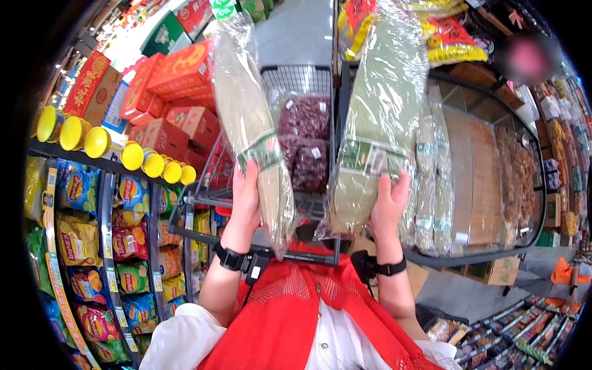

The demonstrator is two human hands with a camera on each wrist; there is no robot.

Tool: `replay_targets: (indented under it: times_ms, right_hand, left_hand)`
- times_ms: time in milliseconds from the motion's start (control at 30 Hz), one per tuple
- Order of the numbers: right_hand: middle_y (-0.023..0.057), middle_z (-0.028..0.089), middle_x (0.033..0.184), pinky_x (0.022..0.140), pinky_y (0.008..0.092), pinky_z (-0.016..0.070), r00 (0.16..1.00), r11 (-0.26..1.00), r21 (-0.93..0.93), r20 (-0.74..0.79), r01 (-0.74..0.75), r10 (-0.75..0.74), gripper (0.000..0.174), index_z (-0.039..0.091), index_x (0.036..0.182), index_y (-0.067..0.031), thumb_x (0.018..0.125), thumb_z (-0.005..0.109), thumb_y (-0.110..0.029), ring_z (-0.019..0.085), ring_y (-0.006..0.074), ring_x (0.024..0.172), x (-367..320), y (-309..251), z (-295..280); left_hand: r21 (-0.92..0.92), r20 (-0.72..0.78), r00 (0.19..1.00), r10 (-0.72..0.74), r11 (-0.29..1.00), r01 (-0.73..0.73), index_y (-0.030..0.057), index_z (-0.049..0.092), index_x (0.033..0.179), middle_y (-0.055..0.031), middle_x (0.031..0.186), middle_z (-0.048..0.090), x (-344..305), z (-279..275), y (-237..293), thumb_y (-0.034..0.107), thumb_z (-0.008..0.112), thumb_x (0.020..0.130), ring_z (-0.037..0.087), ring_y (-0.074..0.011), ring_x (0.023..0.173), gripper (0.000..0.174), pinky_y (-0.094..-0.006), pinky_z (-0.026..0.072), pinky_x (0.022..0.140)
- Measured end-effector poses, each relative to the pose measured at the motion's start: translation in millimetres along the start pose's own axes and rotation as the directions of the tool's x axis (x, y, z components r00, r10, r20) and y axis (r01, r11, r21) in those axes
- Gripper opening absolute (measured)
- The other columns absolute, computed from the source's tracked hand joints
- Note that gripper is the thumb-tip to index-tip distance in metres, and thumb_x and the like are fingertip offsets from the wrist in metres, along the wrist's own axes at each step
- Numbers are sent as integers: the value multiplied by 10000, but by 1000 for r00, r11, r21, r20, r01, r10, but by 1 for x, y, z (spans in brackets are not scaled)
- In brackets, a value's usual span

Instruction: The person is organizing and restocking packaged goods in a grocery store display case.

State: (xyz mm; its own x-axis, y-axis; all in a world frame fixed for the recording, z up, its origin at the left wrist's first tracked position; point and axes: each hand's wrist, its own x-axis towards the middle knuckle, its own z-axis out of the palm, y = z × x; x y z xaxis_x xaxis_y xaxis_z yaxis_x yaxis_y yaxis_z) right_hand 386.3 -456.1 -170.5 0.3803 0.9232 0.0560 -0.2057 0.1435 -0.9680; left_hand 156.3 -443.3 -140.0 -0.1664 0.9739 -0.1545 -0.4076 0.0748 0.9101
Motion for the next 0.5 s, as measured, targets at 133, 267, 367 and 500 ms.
replay_targets:
  times_ms: [133, 267, 367, 500]
  right_hand:
    - [68, 475, 1085, 863, 274, 377, 980, 995, 88, 188, 45, -61, 338, 396, 1106, -5, 799, 538, -11, 464, 144, 986, 3, -18, -3]
    - [78, 511, 1090, 881, 297, 393, 915, 995, -1, 391, -102, 94, 453, 396, 1170, 7, 759, 586, 4, 478, 162, 1031, 2, -20, 10]
    - [94, 582, 988, 812, 297, 437, 847, 966, -259, 515, 8, 131, 375, 484, 1107, 13, 758, 613, -35, 543, 162, 936, 1, -8, 36]
    - [158, 606, 987, 794, 323, 438, 888, 895, -442, 385, -62, 251, 324, 497, 1097, 17, 798, 573, -82, 576, 221, 932, 13, 17, 37]
  left_hand:
    - [115, 136, 958, 254, 956, -270, 29, 379, 1191, -71, 1084, 533, -1, -26, 3, 323, 615, 809, 522, -156, 986, 536, -304, 424, 848]
    - [-53, 305, 941, 150, 989, -141, 6, 385, 1194, -79, 1121, 517, -1, -19, 12, 256, 687, 752, 493, -169, 1035, 591, -315, 388, 897]
    - [483, 456, 888, -60, 855, -190, -21, 424, 1172, -82, 1139, 515, 1, -3, 5, 150, 665, 758, 491, -165, 1017, 509, -306, 400, 875]
    - [409, 90, 991, -96, 911, 51, -64, 434, 1152, -113, 1096, 540, 16, 12, -24, 171, 628, 801, 516, -161, 967, 465, -300, 425, 823]
